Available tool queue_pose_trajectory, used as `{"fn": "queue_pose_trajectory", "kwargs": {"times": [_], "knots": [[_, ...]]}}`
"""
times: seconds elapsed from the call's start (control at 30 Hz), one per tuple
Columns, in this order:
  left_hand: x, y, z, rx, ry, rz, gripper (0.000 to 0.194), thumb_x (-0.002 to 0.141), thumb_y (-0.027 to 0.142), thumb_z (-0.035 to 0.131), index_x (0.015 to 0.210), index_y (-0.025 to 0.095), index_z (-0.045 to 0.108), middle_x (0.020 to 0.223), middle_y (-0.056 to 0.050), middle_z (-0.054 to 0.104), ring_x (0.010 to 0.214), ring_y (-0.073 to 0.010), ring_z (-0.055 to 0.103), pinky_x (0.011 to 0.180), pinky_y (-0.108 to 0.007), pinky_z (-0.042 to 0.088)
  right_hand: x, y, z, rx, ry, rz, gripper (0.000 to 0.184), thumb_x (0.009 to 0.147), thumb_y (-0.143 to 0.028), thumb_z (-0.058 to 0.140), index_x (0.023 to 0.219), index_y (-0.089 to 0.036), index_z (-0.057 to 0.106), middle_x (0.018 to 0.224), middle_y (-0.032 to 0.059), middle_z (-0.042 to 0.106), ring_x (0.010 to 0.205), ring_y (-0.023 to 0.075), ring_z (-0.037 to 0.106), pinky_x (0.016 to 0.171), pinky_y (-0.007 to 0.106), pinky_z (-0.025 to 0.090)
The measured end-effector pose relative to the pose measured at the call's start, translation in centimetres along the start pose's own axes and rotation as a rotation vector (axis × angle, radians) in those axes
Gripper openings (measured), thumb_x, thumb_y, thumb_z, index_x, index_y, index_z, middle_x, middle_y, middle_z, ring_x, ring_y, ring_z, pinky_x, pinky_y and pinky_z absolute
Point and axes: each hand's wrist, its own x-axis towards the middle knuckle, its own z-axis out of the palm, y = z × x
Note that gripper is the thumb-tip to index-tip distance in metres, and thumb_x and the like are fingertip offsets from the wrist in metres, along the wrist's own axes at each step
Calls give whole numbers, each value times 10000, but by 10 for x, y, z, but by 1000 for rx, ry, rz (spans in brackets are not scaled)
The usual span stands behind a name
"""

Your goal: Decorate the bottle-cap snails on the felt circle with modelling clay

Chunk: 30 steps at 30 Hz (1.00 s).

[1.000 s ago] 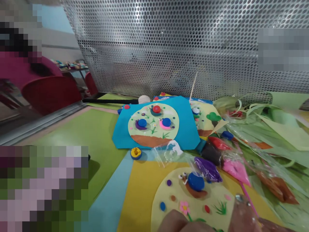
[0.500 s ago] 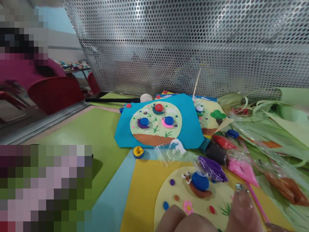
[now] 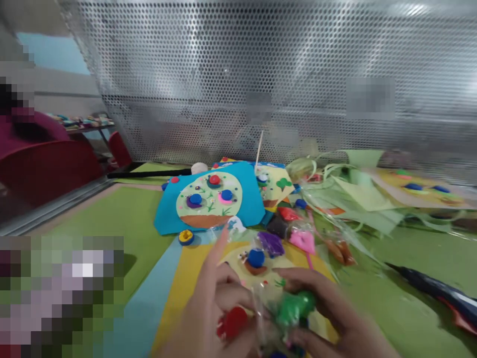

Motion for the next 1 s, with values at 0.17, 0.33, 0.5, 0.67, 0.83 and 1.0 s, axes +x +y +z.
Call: {"fn": "queue_pose_trajectory", "kwargs": {"times": [0.17,0.33,0.5,0.67,0.83,1.0], "knots": [[9,4,-5,-86,48,-66,955,676,107,621,1432,168,40,687,39,683,750,-184,601,802,-327,402,19,-17,-5,356,-57,168,324,759,-269,653,1080,-269,606,986,47,680,886,188,660,761,271,547],[21,6,-13,-293,108,-168,860,750,309,659,1409,98,149,781,-34,724,800,-205,650,679,-295,420,33,-6,-13,382,114,290,322,748,-389,640,995,-186,599,874,52,650,761,174,633,667,277,537],[25,2,-15,-347,100,-176,669,786,285,618,1345,118,291,829,-38,742,945,-208,655,809,-320,427,42,14,-22,202,139,377,417,752,-498,561,961,-137,570,778,64,620,654,181,588,569,301,491],[27,2,-16,-288,85,-208,605,723,326,663,1244,152,409,810,-39,720,924,-227,648,735,-306,439,41,23,-15,110,80,392,295,739,-414,576,927,-191,615,835,59,657,725,206,605,631,325,481],[30,-1,-17,-259,108,-165,608,637,365,731,1148,147,486,688,6,650,796,-210,634,669,-281,434,40,32,-12,41,54,394,283,726,-400,567,916,-199,631,866,65,674,746,227,610,656,351,474],[30,-6,-19,-219,116,-81,542,641,388,730,1089,175,512,684,24,622,758,-170,597,665,-251,418,41,38,-13,16,47,384,235,709,-376,566,838,-191,631,796,57,664,697,223,592,636,348,454]]}}
